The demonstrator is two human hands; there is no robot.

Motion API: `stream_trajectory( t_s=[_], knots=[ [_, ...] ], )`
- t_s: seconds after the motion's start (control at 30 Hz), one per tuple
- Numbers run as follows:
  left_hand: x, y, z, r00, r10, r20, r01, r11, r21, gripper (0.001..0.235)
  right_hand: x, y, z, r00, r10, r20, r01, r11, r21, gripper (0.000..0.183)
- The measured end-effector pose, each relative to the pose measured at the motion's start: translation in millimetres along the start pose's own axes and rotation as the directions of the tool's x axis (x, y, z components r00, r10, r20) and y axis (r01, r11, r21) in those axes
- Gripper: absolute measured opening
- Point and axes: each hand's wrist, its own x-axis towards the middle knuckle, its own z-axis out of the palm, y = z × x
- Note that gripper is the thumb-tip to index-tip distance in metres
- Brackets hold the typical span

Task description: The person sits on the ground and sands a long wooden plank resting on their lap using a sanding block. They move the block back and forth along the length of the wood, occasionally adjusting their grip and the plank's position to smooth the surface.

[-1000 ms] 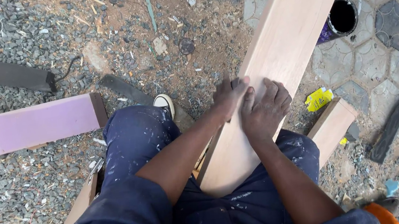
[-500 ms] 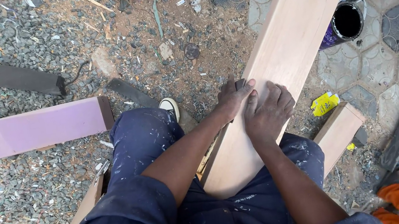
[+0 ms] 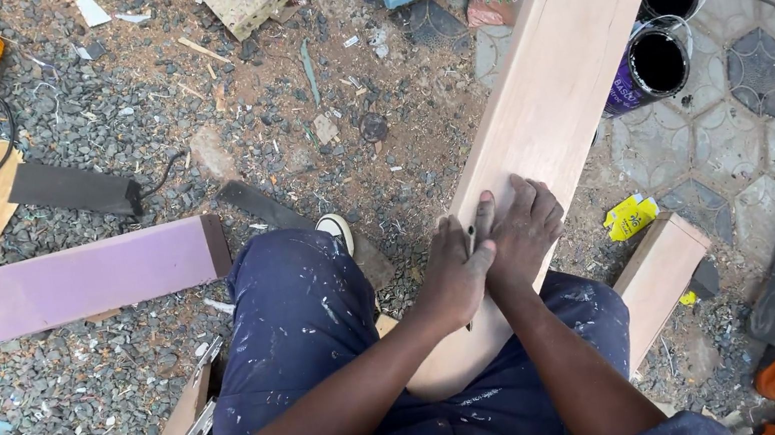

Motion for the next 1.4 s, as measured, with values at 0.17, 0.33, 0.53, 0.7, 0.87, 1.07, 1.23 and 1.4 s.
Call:
stream_trajectory(
  t_s=[0.17, 0.33, 0.53, 0.7, 0.87, 1.07, 1.23, 1.4],
  knots=[
    [23, -38, 11, 0.994, 0.08, -0.075, -0.086, 0.992, -0.093, 0.072, 1, -4, -3, 1.0, -0.001, -0.024, 0.001, 1.0, 0.001, 0.041],
    [53, -46, -2, 0.998, -0.014, -0.066, 0.012, 0.999, -0.035, 0.065, 3, -14, -14, 1.0, 0.018, 0.014, -0.018, 1.0, -0.002, 0.038],
    [67, -52, -18, 0.994, -0.071, -0.08, 0.089, 0.965, 0.246, 0.052, 4, -12, -11, 0.999, 0.039, 0.038, -0.039, 0.999, -0.004, 0.038],
    [53, -49, -19, 0.991, -0.108, -0.079, 0.121, 0.977, 0.175, 0.055, 5, -14, -14, 0.998, 0.038, 0.057, -0.039, 0.999, 0.015, 0.038],
    [42, -20, -24, 0.99, -0.078, -0.113, 0.094, 0.985, 0.145, 0.056, 5, -17, -16, 0.998, 0.035, 0.052, -0.036, 0.999, 0.007, 0.038],
    [33, 8, -50, 0.97, -0.037, -0.239, 0.048, 0.998, 0.041, 0.057, 7, -22, -21, 0.997, 0.041, 0.065, -0.042, 0.999, 0.018, 0.038],
    [58, -24, -40, 0.964, -0.025, -0.264, 0.075, 0.98, 0.183, 0.049, 5, -19, -17, 0.997, 0.05, 0.062, -0.052, 0.998, 0.026, 0.037],
    [56, -26, -18, 0.985, 0.095, -0.141, -0.002, 0.835, 0.55, 0.055, 6, -18, -17, 0.998, 0.041, 0.044, -0.041, 0.999, 0.011, 0.037]
  ],
)
